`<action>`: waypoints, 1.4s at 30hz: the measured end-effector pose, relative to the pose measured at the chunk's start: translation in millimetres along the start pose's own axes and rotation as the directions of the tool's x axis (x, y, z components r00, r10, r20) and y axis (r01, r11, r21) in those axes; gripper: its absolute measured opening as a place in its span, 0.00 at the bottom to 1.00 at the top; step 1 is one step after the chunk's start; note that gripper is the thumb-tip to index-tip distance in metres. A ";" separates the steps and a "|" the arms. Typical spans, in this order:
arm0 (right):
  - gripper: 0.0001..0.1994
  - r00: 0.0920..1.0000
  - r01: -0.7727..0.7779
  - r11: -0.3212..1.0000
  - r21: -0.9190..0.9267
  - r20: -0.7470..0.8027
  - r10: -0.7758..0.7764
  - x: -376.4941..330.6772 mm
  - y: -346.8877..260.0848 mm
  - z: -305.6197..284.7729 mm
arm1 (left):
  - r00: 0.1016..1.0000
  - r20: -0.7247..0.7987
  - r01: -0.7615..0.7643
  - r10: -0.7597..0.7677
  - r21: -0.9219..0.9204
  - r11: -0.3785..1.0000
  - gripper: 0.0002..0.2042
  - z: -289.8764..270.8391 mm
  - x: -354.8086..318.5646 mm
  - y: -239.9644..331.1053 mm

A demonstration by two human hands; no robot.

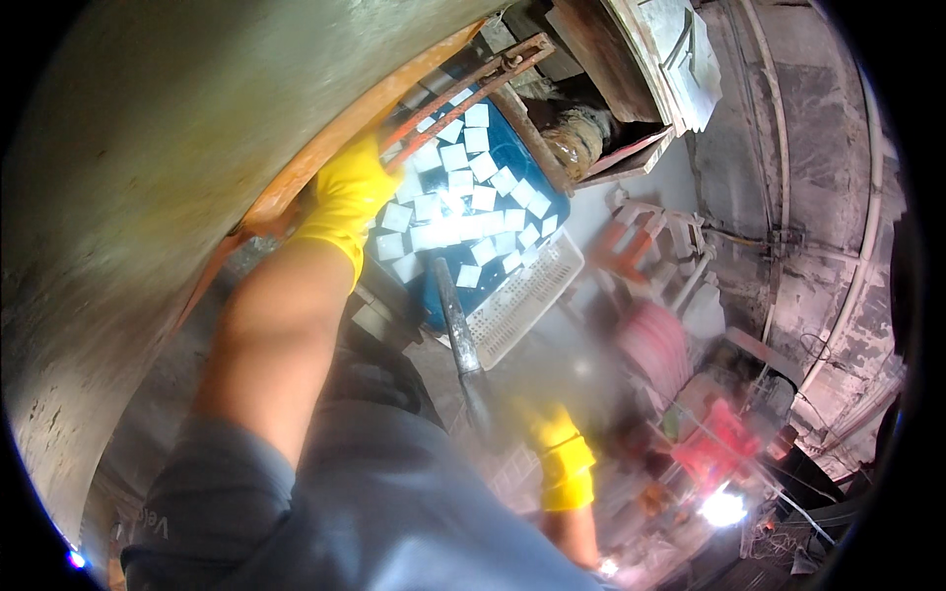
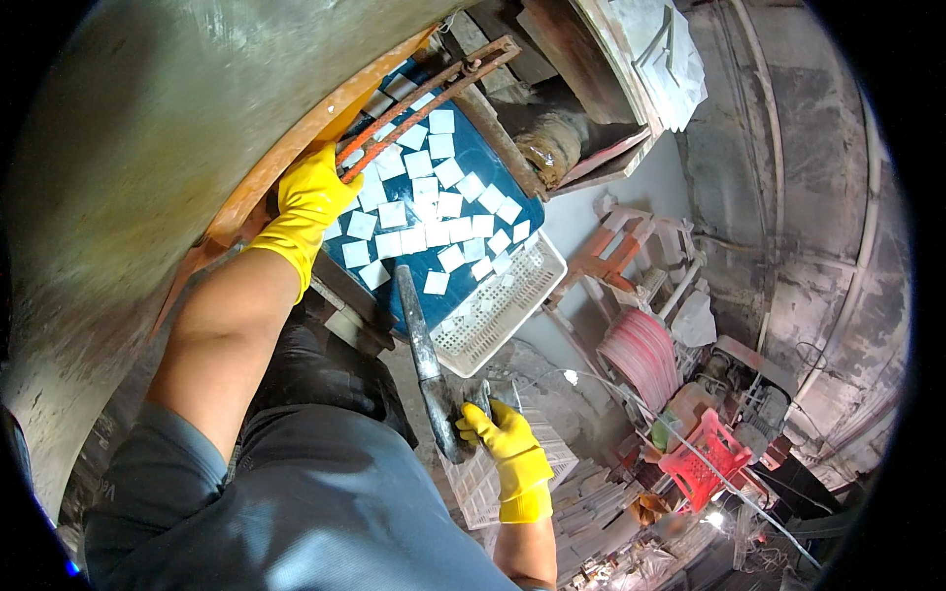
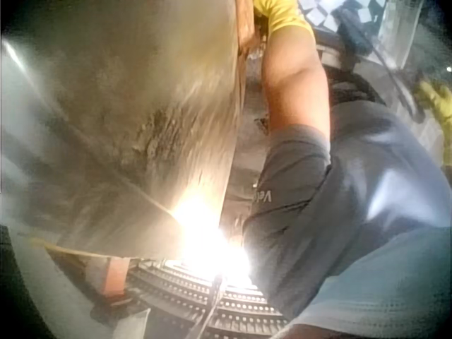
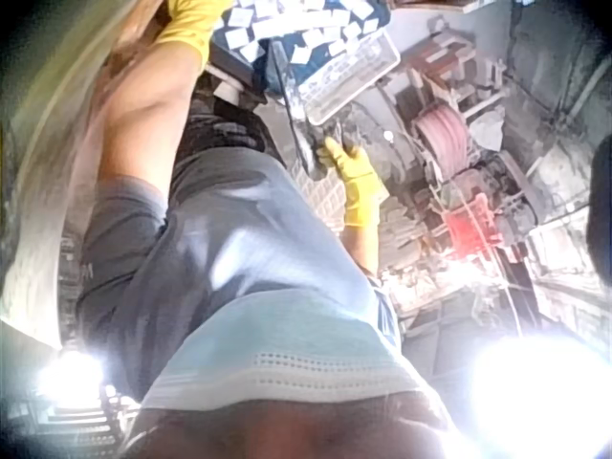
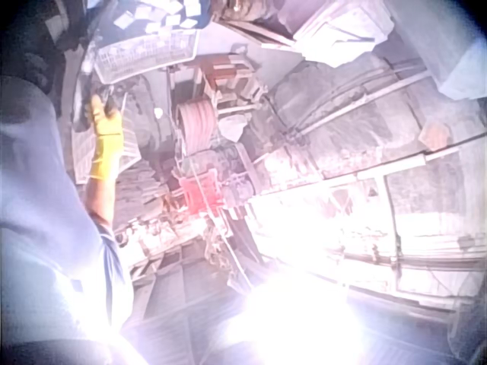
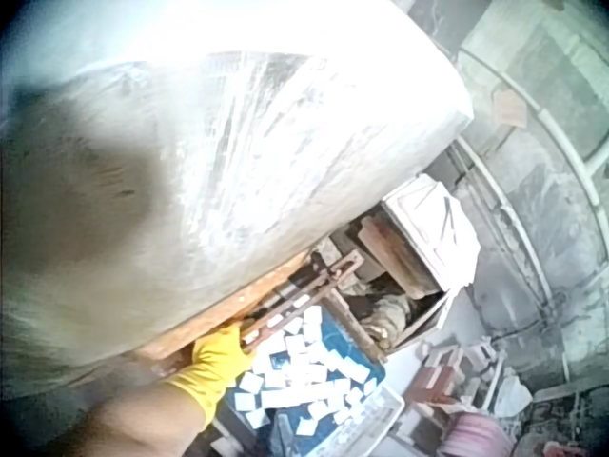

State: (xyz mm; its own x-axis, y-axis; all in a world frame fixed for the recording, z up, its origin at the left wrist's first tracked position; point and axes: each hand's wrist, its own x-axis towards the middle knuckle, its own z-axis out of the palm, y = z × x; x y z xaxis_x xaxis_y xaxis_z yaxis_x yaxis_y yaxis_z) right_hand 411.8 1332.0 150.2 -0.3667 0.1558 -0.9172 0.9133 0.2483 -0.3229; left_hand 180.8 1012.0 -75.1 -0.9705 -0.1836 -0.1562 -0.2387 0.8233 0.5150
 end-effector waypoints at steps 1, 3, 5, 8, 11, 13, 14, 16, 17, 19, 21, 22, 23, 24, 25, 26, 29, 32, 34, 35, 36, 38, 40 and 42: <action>0.22 1.000 0.031 0.999 -0.017 0.000 -0.031 -1.7 -3.9 2.7 | 1.000 0.009 0.014 -0.014 0.000 1.000 0.30 -0.9 0.4 0.4; 0.22 0.998 0.063 0.998 -0.029 -0.004 -0.063 -6.1 -5.1 6.0 | 0.999 0.034 0.041 -0.040 -0.008 0.999 0.30 -4.2 0.2 3.9; 0.22 0.999 0.046 0.999 -0.012 -0.007 -0.046 -7.8 -3.6 7.6 | 1.000 0.015 0.027 -0.027 0.010 1.000 0.30 -0.6 0.8 1.9; 0.22 1.000 0.011 1.000 -0.001 -0.013 -0.011 -12.2 -5.6 12.0 | 0.999 0.020 0.033 -0.033 0.015 0.999 0.31 -2.8 0.8 2.5; 0.22 1.000 0.017 1.000 -0.014 -0.018 -0.017 -14.2 -5.0 15.5 | 0.996 0.057 0.064 -0.064 -0.005 0.998 0.31 -4.0 1.7 3.6; 0.23 1.000 0.011 1.000 -0.004 -0.024 -0.011 -14.7 -2.9 16.8 | 0.994 0.078 0.077 -0.078 0.012 0.997 0.31 -2.8 3.3 2.8; 0.23 1.000 -0.002 1.000 -0.003 -0.027 0.002 -15.6 -3.7 18.5 | 0.993 0.084 0.075 -0.078 0.038 0.996 0.31 -2.2 4.6 2.3; 0.23 0.999 -0.028 1.000 -0.001 -0.032 0.028 -17.9 -6.6 22.8 | 0.994 0.084 0.065 -0.070 0.061 0.996 0.31 -2.9 5.6 2.3; 0.23 0.999 -0.035 0.999 0.001 -0.038 0.035 -18.0 -6.8 24.2 | 0.995 0.078 0.059 -0.063 0.058 0.997 0.31 -5.3 5.7 3.6; 0.23 0.998 -0.050 0.999 0.007 -0.049 0.050 -18.3 -6.6 26.6 | 0.996 0.063 0.056 -0.060 0.062 0.996 0.31 -4.4 5.8 2.8; 0.23 0.999 0.003 0.999 0.035 -0.041 -0.002 -15.9 6.6 25.9 | 0.997 0.047 0.062 -0.066 0.076 0.995 0.30 0.9 6.2 0.7; 0.23 0.999 0.030 0.998 0.050 -0.037 -0.028 -15.3 11.5 26.0 | 0.997 0.051 0.062 -0.065 0.074 0.995 0.30 2.3 5.9 -0.6; 0.24 0.999 0.032 0.998 0.051 -0.036 -0.030 -15.9 11.9 27.1 | 0.996 0.055 0.060 -0.064 0.073 0.996 0.31 1.4 6.2 -0.2; 0.24 0.999 0.034 0.998 0.052 -0.034 -0.033 -16.7 12.0 28.7 | 0.996 0.058 0.059 -0.063 0.072 0.996 0.31 0.7 6.4 0.0; 0.24 0.999 0.037 0.998 0.053 -0.033 -0.035 -17.5 12.0 30.2 | 0.995 0.073 0.063 -0.068 0.061 0.996 0.31 0.4 6.8 -0.2; 0.23 0.999 0.031 0.999 0.041 -0.038 -0.029 -18.1 12.2 32.3 | 0.994 0.088 0.067 -0.071 0.051 0.996 0.31 0.1 7.6 -0.7; 0.23 0.999 -0.031 0.998 0.062 -0.031 0.033 -15.8 22.3 34.6 | 0.997 0.064 0.051 -0.052 0.025 0.998 0.32 5.9 8.9 -5.1; 0.22 0.997 -0.073 0.990 0.123 -0.009 0.075 -9.8 43.0 34.3 | 0.998 0.047 0.036 -0.039 0.057 0.998 0.32 2.5 7.9 -2.9; 0.21 0.999 0.044 0.997 0.057 -0.033 -0.042 -23.1 18.5 45.3 | 0.997 0.059 0.043 -0.048 0.091 0.995 0.33 -1.9 7.5 -2.0; 0.21 0.999 0.034 0.998 0.059 -0.026 -0.032 -23.9 16.3 47.4 | 0.996 0.075 0.047 -0.055 0.102 0.994 0.33 -3.1 8.4 -1.9; 0.21 1.000 0.024 0.998 0.062 -0.019 -0.023 -24.3 15.1 49.1 | 0.994 0.090 0.051 -0.062 0.113 0.992 0.33 -3.5 9.3 -2.5; 0.21 1.000 0.021 0.998 0.066 -0.016 -0.020 -26.1 16.0 52.4 | 1.000 0.022 0.001 -0.003 0.075 0.997 0.33 4.1 10.6 -8.1; 0.21 0.999 0.033 0.997 0.068 -0.025 -0.031 -27.9 18.9 55.6 | 1.000 0.029 0.000 -0.002 0.069 0.998 0.33 9.9 9.8 -11.1; 0.21 1.000 0.012 0.999 0.051 -0.024 -0.011 -26.1 21.1 58.8 | 0.994 0.098 0.042 -0.054 0.115 0.992 0.34 -3.0 8.9 -2.9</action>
State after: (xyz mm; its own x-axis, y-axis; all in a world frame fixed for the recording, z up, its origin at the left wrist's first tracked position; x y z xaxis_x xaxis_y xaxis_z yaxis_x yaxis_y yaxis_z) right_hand 451.1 1276.9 153.6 -0.3806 0.1765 -0.9077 0.9167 0.2013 -0.3452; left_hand 172.8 1006.4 -75.5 -0.9482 -0.1739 -0.2660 -0.2741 0.8710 0.4078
